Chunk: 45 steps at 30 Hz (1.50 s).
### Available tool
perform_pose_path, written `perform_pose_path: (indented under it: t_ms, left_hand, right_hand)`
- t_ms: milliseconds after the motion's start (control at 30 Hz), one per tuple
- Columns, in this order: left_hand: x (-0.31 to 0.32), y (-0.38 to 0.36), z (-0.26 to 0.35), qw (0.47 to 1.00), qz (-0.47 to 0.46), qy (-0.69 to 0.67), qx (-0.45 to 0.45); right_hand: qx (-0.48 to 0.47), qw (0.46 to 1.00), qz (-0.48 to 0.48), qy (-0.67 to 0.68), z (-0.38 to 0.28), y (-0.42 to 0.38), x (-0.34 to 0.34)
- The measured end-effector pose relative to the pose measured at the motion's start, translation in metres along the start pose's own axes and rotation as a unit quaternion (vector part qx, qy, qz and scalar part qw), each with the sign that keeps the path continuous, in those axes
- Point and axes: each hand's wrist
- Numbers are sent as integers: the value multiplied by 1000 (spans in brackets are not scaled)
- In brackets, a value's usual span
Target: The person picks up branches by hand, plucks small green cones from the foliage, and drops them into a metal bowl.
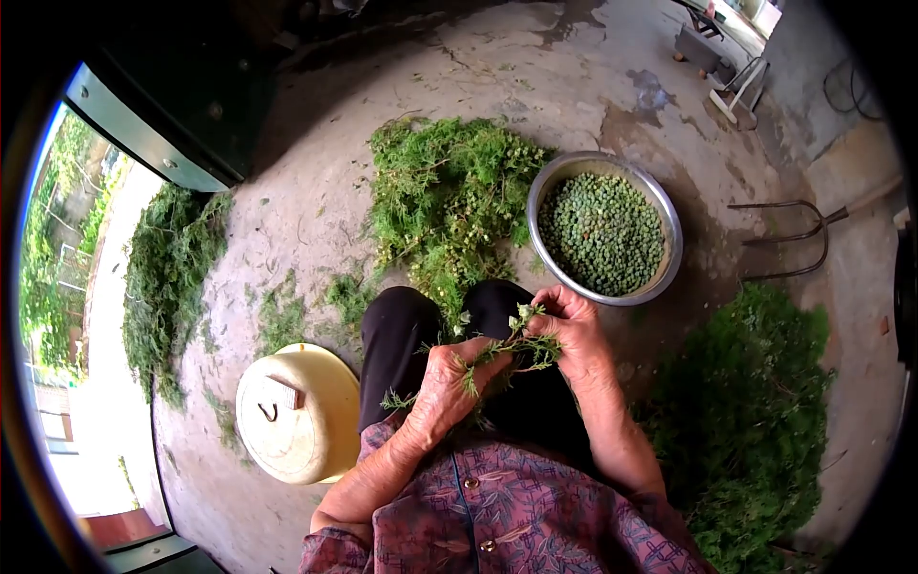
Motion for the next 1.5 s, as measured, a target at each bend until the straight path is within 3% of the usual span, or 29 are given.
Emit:
perform_pose_path:
  t_ms: [233, 333, 467, 567, 600, 667, 800, 933, 1000, 1100, 1267, 1333, 1400, 1467, 1500]
  left_hand:
    - [1, 1, -6, 999, 27, 26, 37]
    - [2, 1, -12, 997, 35, 52, 41]
    - [6, 3, -19, 991, 53, 79, 96]
    - [6, 2, -17, 986, 67, 113, 102]
    - [5, 1, -19, 987, 59, 115, 96]
    - [0, -1, -21, 988, 44, 118, 85]
    - [4, 0, -26, 991, 53, 92, 81]
    - [5, 1, -24, 977, 69, 148, 134]
    - [6, 1, -22, 975, 78, 154, 142]
    - [10, 1, -25, 974, 75, 165, 137]
    - [7, -1, -21, 973, 56, 183, 129]
    - [8, -1, -22, 974, 51, 183, 127]
    - [8, -1, -21, 977, 41, 180, 109]
    - [10, -1, -20, 978, 55, 164, 119]
    - [10, -1, -19, 978, 62, 156, 123]
  right_hand:
    - [62, 990, 53, 114, 6, -2, 8]
    - [-38, 994, 92, 38, 4, -7, 20]
    - [17, 989, 112, 98, 2, -9, 25]
    - [-95, 989, 110, -37, 9, -8, 24]
    - [-191, 947, 182, -184, 7, 0, 17]
    - [-128, 969, 206, -41, -12, 11, -5]
    - [-5, 981, 88, 175, -27, 6, -7]
    - [5, 987, 16, 163, -36, -2, 13]
    - [-35, 999, 8, -16, -37, -11, 23]
    - [-112, 957, 2, -268, -31, -14, 27]
    - [-79, 987, 98, -101, -42, -16, 36]
    - [-81, 981, 44, -170, -39, -15, 25]
    - [-243, 890, -34, -385, -33, -10, 23]
    - [-232, 873, -27, -428, -34, -18, 35]
    - [-280, 862, -13, -423, -25, -12, 30]
Point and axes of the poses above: each hand's wrist, its own y-axis towards the middle knuckle, its own x-axis out of the palm, z = x × y, and after that the axes turned 4 degrees about z, right-handed
